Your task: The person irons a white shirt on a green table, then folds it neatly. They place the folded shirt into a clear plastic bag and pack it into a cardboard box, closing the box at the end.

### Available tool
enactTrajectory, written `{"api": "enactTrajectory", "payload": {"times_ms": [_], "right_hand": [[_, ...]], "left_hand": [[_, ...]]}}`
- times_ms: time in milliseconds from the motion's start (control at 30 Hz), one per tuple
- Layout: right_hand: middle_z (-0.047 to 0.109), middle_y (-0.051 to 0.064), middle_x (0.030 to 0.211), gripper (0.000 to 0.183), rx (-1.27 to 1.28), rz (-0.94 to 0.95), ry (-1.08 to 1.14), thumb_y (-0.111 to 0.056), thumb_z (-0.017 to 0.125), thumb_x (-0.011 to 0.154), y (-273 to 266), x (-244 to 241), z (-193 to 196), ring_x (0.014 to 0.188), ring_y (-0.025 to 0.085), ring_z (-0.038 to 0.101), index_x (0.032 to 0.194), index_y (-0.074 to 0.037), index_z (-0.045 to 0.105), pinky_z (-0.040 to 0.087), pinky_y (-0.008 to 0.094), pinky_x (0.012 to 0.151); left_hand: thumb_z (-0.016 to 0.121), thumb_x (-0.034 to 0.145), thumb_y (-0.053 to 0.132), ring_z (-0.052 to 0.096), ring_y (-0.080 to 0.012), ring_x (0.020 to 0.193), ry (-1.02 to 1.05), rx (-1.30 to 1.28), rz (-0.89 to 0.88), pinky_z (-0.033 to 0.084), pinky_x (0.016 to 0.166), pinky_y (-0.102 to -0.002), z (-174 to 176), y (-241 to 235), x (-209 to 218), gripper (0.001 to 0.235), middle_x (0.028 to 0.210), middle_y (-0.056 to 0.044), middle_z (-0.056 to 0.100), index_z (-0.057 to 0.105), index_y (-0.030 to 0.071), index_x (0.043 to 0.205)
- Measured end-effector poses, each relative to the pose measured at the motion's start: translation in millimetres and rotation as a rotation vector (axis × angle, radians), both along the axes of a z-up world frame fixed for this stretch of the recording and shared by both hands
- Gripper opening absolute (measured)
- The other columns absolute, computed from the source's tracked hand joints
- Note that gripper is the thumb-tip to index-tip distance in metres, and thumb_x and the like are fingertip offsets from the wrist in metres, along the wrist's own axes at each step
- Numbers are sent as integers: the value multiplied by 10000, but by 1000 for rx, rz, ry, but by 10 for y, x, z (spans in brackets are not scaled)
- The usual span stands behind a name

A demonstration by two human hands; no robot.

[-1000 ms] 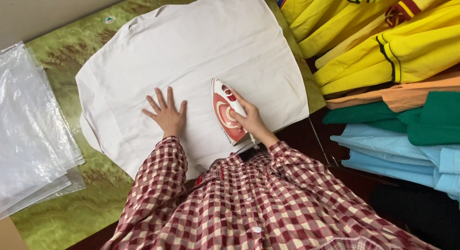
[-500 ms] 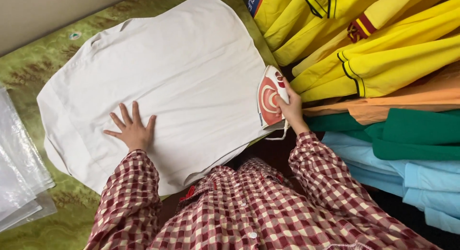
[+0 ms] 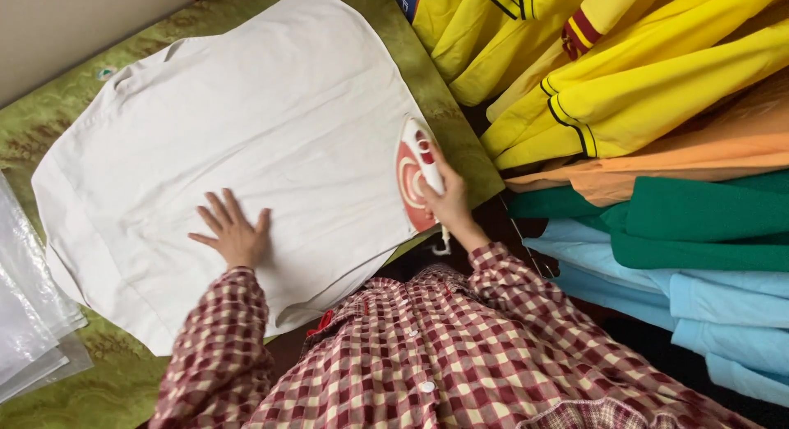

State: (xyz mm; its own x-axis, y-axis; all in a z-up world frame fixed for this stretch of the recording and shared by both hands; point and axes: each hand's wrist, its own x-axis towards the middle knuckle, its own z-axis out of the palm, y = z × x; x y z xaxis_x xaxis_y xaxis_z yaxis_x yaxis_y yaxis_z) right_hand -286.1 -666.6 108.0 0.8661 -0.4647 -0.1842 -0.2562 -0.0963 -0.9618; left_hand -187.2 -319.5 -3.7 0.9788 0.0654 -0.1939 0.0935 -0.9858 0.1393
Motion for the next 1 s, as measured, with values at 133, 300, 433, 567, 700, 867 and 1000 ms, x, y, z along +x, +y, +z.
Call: {"api": "enactTrajectory", "payload": {"times_ms": [133,300,433,567,700,867,1000], "right_hand": [[619,175,619,595,66,81,14,-29,581,830,135,6,-77,335,189,564,1380,-218,458,523,232,291],[633,197,641,608,-38,36,65,-36,604,804,-358,-31,-333,361,224,589,1356,-264,491,534,238,303],[624,193,620,614,-88,4,82,-42,611,795,-788,-46,-451,369,228,594,1358,-253,489,545,235,317],[623,225,789,605,-167,61,99,-50,606,797,-888,-15,-320,385,236,595,1362,-228,482,537,260,311],[611,229,978,608,-192,189,116,-65,602,801,-619,71,41,405,235,597,1380,-182,456,542,258,311],[586,183,1214,595,-49,353,54,-64,584,803,-186,160,-330,434,279,616,1362,-241,484,554,277,334],[647,173,1128,589,16,449,59,-48,590,802,83,236,-52,403,255,602,1338,-281,515,553,257,329]], "left_hand": [[289,864,702,-56,-384,1434,4,-39,4,-54,1023,-736,-228,-359,-429,854,1587,-98,-6,86,202,1526],[289,853,734,-137,-455,1391,75,-52,144,-96,954,-783,-138,-387,-574,841,1576,-108,-55,43,289,1524],[299,836,749,-148,-448,1392,75,-43,171,-106,947,-789,-202,-369,-548,837,1581,-78,-74,45,334,1517],[307,830,753,-141,-464,1386,103,-40,165,-91,940,-798,-222,-351,-539,846,1578,-83,-82,29,343,1515],[362,807,745,-148,-468,1383,134,-52,161,-92,934,-797,-228,-320,-507,880,1576,-82,-107,19,351,1515],[436,767,737,-157,-468,1380,180,-115,161,-64,953,-792,60,-401,-521,951,1574,-93,-118,16,331,1518],[466,742,752,-194,-481,1357,178,-171,132,-67,933,-794,31,-341,-509,1010,1563,-112,-145,-6,314,1520]]}}
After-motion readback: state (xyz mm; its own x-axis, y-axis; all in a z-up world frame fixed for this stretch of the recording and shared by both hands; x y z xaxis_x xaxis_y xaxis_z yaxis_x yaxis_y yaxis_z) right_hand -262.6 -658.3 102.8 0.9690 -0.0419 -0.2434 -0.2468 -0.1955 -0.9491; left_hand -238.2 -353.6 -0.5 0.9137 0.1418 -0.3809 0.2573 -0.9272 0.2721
